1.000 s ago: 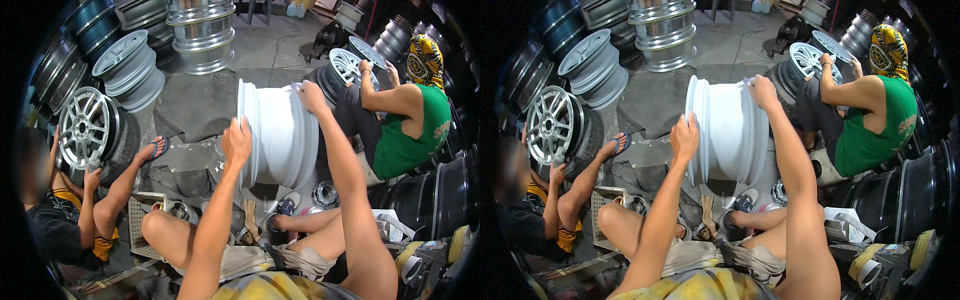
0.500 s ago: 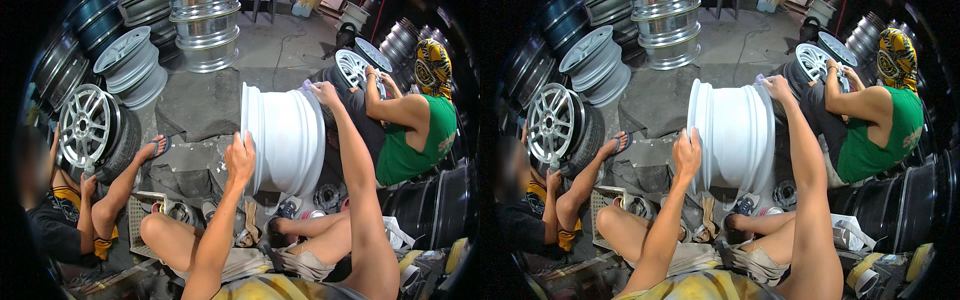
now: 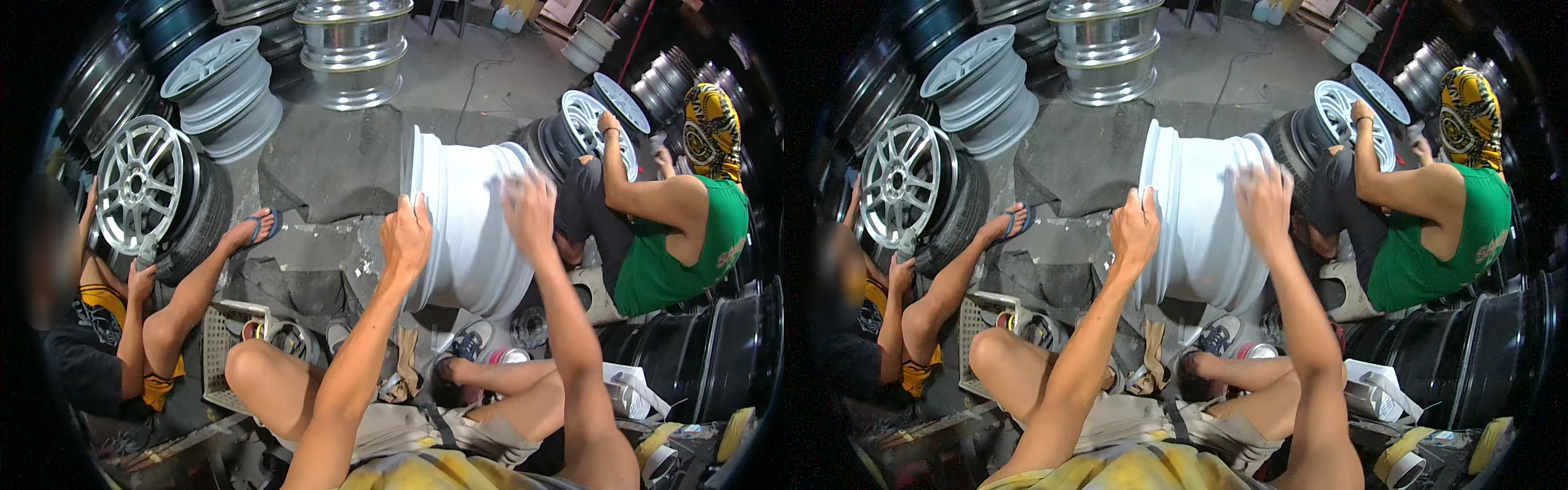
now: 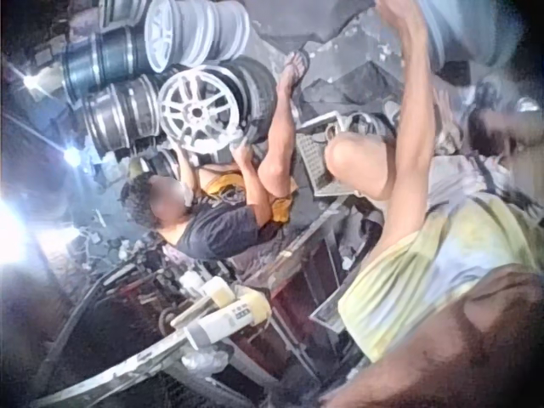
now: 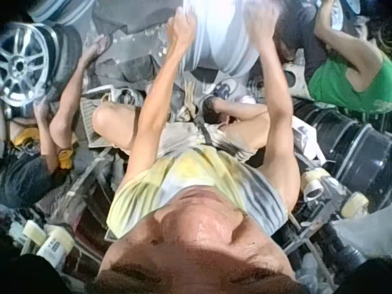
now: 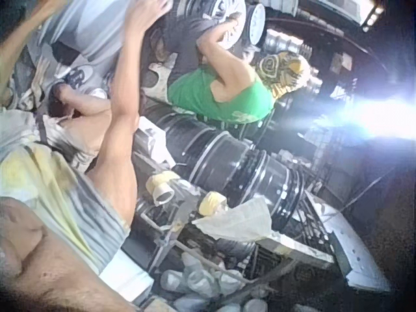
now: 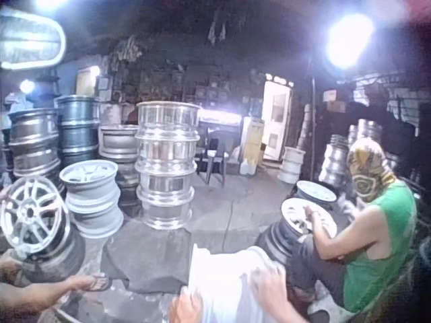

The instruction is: The person sits on the floor and uses a sanding block to smooth the surface of a white-painted wheel rim. They rotate the rim to access different areas and continue sanding the outer barrel and face of the rim throughout the clip.

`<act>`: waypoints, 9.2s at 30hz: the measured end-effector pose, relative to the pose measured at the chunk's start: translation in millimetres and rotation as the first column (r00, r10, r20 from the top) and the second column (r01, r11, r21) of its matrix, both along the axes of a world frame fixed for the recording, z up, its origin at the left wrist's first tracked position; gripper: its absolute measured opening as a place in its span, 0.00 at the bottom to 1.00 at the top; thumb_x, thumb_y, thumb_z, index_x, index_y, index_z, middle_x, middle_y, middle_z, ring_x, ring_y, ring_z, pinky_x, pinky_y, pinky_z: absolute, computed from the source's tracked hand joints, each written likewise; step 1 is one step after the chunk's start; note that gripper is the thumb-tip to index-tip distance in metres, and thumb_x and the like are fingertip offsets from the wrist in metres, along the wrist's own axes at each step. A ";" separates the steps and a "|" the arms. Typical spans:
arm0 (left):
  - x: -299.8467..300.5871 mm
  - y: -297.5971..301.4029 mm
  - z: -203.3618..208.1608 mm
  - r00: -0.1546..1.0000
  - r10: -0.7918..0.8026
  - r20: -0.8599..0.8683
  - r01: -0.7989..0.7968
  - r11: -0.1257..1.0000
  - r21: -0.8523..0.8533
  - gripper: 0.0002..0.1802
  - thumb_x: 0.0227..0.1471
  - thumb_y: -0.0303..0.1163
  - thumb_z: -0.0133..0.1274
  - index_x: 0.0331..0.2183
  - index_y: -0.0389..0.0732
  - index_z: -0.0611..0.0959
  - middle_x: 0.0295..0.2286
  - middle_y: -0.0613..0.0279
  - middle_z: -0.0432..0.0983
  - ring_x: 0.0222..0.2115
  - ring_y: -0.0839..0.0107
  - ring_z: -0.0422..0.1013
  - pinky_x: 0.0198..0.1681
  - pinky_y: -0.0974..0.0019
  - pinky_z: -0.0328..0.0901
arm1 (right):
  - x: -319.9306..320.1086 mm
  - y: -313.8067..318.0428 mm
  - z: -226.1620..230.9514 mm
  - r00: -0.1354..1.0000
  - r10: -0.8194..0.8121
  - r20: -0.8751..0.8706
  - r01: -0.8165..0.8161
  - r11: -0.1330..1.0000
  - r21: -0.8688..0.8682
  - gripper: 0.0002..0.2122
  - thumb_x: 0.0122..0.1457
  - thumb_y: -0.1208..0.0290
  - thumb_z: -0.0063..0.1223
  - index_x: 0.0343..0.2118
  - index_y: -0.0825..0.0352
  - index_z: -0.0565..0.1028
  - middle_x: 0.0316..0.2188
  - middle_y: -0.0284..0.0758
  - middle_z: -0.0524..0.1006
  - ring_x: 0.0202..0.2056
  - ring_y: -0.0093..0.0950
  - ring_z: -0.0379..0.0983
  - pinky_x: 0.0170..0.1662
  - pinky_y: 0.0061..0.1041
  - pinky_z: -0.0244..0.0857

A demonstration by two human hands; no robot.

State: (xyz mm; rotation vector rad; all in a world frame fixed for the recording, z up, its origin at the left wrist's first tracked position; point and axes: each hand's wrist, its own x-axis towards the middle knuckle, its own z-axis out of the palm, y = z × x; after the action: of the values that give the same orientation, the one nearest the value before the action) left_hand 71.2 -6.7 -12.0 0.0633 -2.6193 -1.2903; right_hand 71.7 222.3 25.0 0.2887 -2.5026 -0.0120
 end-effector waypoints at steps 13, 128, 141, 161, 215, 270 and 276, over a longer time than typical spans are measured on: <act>-48.5 6.9 5.2 1.000 0.003 -0.029 -0.003 1.000 0.023 0.26 0.66 0.46 0.41 0.30 0.31 0.77 0.26 0.32 0.77 0.31 0.33 0.74 0.36 0.35 0.64 | 60.3 -12.2 -47.3 0.988 0.064 -0.141 -0.053 0.996 0.076 0.10 0.56 0.72 0.58 0.41 0.66 0.83 0.44 0.39 0.76 0.55 0.39 0.68 0.56 0.41 0.61; -58.2 -75.5 34.6 0.658 -0.641 0.395 0.524 0.767 0.372 0.41 0.67 0.58 0.37 0.40 0.22 0.81 0.29 0.47 0.80 0.27 0.63 0.79 0.31 0.63 0.77 | 222.4 -133.5 -267.8 0.349 0.475 0.808 0.372 0.721 -0.585 0.15 0.49 0.76 0.58 0.43 0.67 0.74 0.37 0.54 0.79 0.42 0.55 0.75 0.45 0.45 0.69; -26.4 -49.7 15.9 0.658 -0.670 0.343 0.599 0.742 0.301 0.30 0.70 0.47 0.39 0.34 0.25 0.78 0.25 0.54 0.77 0.24 0.69 0.77 0.29 0.63 0.79 | 159.2 -123.8 -35.1 0.685 0.615 0.390 0.312 0.237 -0.920 0.07 0.63 0.75 0.53 0.32 0.74 0.76 0.27 0.35 0.74 0.27 0.25 0.79 0.31 0.25 0.70; -186.0 41.8 24.1 0.929 -0.047 0.368 0.124 0.974 -0.190 0.24 0.61 0.42 0.44 0.46 0.34 0.83 0.48 0.44 0.78 0.50 0.51 0.75 0.52 0.55 0.70 | 124.7 -82.7 -19.0 0.971 0.138 0.195 0.074 0.601 -0.796 0.05 0.59 0.77 0.57 0.34 0.74 0.77 0.26 0.39 0.71 0.25 0.32 0.69 0.32 0.29 0.64; -97.3 15.6 10.6 0.962 -0.044 0.270 -0.018 0.975 0.222 0.33 0.65 0.49 0.40 0.44 0.22 0.79 0.45 0.27 0.76 0.50 0.38 0.72 0.56 0.48 0.64 | 91.7 -108.2 -26.1 0.982 0.185 0.022 -0.165 0.920 -0.355 0.16 0.53 0.79 0.60 0.46 0.68 0.80 0.29 0.37 0.69 0.32 0.34 0.67 0.37 0.34 0.62; -113.4 15.5 -11.8 0.977 -0.044 0.209 -0.025 0.948 0.316 0.35 0.65 0.49 0.34 0.42 0.21 0.80 0.44 0.25 0.75 0.50 0.36 0.72 0.55 0.47 0.64 | 88.0 -91.6 -20.0 0.956 0.266 0.122 -0.244 0.955 -0.166 0.17 0.49 0.76 0.61 0.45 0.62 0.81 0.28 0.32 0.68 0.32 0.30 0.66 0.36 0.32 0.55; -115.9 19.9 -8.8 0.975 -0.099 0.199 0.040 0.958 0.283 0.35 0.66 0.48 0.34 0.43 0.21 0.80 0.43 0.25 0.75 0.50 0.36 0.72 0.55 0.48 0.64 | 55.8 -98.2 -4.4 0.973 0.228 0.045 -0.210 0.947 -0.244 0.18 0.51 0.77 0.58 0.47 0.62 0.80 0.28 0.33 0.69 0.34 0.31 0.68 0.37 0.34 0.56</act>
State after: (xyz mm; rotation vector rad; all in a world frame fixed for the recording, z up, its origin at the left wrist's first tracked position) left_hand -44.7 13.2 -20.8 0.1632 -2.6080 -1.7596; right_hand 127.5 124.0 20.5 0.4720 -2.4977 0.3932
